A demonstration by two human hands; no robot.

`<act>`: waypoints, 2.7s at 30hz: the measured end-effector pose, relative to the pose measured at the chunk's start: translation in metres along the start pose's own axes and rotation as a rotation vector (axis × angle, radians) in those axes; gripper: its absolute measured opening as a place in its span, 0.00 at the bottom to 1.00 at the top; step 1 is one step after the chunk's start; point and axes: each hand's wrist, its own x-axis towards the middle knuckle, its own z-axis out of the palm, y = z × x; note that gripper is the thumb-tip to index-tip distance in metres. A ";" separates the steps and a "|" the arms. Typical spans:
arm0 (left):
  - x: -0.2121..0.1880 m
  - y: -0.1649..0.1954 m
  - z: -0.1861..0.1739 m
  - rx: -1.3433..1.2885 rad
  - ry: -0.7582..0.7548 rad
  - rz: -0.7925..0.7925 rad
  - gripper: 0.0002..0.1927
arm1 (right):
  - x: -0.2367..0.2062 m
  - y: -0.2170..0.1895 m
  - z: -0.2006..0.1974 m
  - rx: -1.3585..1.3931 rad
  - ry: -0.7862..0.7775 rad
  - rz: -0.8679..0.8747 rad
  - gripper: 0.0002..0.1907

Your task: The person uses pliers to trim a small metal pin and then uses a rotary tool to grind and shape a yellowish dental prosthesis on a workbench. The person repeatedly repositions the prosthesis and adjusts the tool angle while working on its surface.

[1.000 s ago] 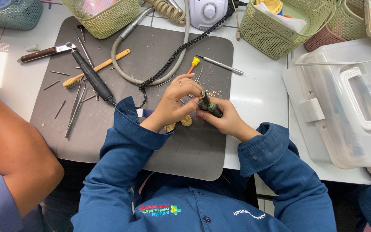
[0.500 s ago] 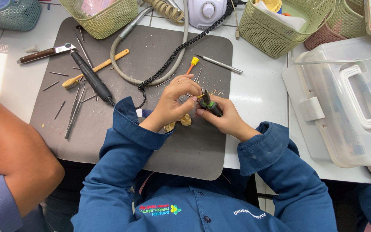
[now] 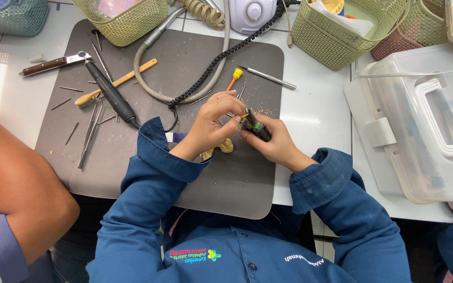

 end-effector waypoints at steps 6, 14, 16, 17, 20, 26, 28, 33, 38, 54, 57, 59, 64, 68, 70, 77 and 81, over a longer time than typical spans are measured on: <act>0.000 0.002 0.000 0.002 -0.015 -0.014 0.04 | 0.001 -0.001 0.001 0.010 0.017 0.062 0.08; -0.001 -0.008 -0.003 -0.185 -0.122 -0.060 0.05 | -0.004 -0.006 0.002 0.139 -0.089 0.153 0.06; -0.001 -0.011 -0.002 -0.278 -0.150 -0.076 0.06 | -0.006 -0.009 0.004 0.198 -0.139 0.178 0.08; -0.001 -0.013 -0.001 -0.329 -0.165 -0.085 0.06 | -0.007 -0.010 0.005 0.232 -0.165 0.199 0.08; -0.003 -0.017 0.002 -0.466 -0.199 -0.106 0.06 | -0.009 -0.014 0.003 0.367 -0.277 0.201 0.10; -0.007 -0.021 0.011 -0.635 -0.209 -0.191 0.07 | -0.007 -0.012 -0.001 0.586 -0.418 0.215 0.10; -0.007 -0.023 0.012 -0.656 -0.211 -0.205 0.07 | -0.006 -0.010 -0.004 0.572 -0.434 0.192 0.10; -0.007 -0.022 0.006 -0.563 -0.191 -0.173 0.05 | -0.007 -0.004 -0.005 0.599 -0.390 0.118 0.10; -0.005 -0.010 0.004 -0.387 -0.077 -0.212 0.04 | -0.005 0.002 -0.004 0.653 -0.199 0.086 0.12; 0.006 0.009 0.001 0.293 0.070 0.101 0.08 | -0.004 0.013 -0.002 0.234 0.202 -0.124 0.10; 0.007 0.011 0.003 0.370 0.021 0.119 0.09 | -0.005 0.013 -0.003 0.222 0.220 -0.117 0.10; 0.008 0.012 0.003 0.397 0.015 0.146 0.10 | -0.005 0.013 -0.003 0.174 0.218 -0.127 0.09; 0.008 0.012 0.003 0.407 0.011 0.157 0.10 | -0.005 0.011 -0.003 0.167 0.212 -0.150 0.08; 0.008 0.012 0.004 0.413 0.023 0.173 0.10 | -0.005 0.009 -0.004 0.255 0.215 -0.127 0.08; 0.008 0.012 0.004 0.405 0.022 0.167 0.10 | -0.005 0.010 -0.004 0.230 0.219 -0.139 0.07; 0.006 0.015 0.006 0.248 0.004 0.018 0.10 | -0.005 0.015 0.000 0.098 0.238 -0.133 0.05; 0.006 0.014 0.008 0.153 -0.028 -0.034 0.08 | -0.006 0.016 0.001 0.079 0.256 -0.115 0.06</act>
